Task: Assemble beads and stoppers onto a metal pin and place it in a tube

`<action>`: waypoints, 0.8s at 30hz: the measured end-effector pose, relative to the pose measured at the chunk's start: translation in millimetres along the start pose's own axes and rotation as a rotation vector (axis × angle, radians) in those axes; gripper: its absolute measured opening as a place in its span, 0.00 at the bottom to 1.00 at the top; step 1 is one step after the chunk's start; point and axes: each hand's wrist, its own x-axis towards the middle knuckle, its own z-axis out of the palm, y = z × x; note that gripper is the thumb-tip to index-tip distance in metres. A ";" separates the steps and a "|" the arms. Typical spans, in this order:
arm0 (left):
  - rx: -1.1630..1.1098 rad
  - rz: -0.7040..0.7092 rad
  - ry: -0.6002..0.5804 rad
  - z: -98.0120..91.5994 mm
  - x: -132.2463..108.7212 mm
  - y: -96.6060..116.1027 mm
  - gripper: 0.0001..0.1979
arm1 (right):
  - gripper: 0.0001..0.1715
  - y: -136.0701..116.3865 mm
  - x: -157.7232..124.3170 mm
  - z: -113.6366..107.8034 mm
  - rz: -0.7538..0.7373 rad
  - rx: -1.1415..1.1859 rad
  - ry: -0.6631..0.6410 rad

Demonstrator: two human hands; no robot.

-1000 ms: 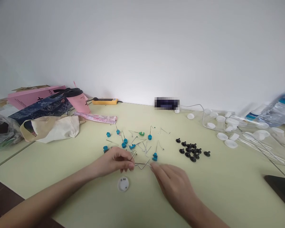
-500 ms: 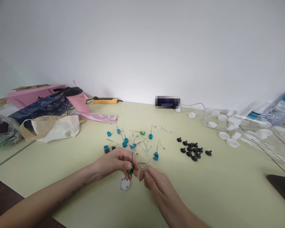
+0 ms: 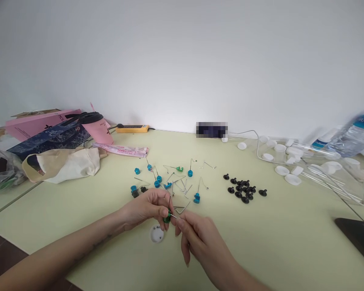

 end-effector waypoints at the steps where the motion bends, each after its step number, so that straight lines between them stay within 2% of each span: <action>1: 0.000 0.000 -0.005 0.5 0.0 0.1 0.13 | 0.23 0.6 0.2 -0.1 0.001 0.007 0.002; 11: 0.042 -0.016 -0.002 3.3 -0.8 0.1 0.15 | 0.23 2.7 0.9 -0.8 0.033 0.027 0.004; 16: 0.111 -0.025 0.014 6.5 -0.5 1.3 0.16 | 0.23 2.8 2.9 0.6 0.088 0.101 -0.059; 18: 0.154 -0.024 0.010 8.5 -1.4 2.6 0.16 | 0.23 4.5 2.0 1.0 0.073 0.012 -0.050; 20: 0.187 -0.026 0.005 10.4 -3.0 4.4 0.17 | 0.22 8.1 -0.1 -0.1 -0.089 -0.264 0.024; 22: 0.208 -0.043 -0.004 12.0 -4.8 6.1 0.17 | 0.18 12.8 -2.7 -2.9 -0.391 -0.634 0.135; 24: 0.218 -0.066 -0.015 13.0 -6.2 7.7 0.17 | 0.16 15.4 -4.2 -6.8 -0.656 -0.896 0.233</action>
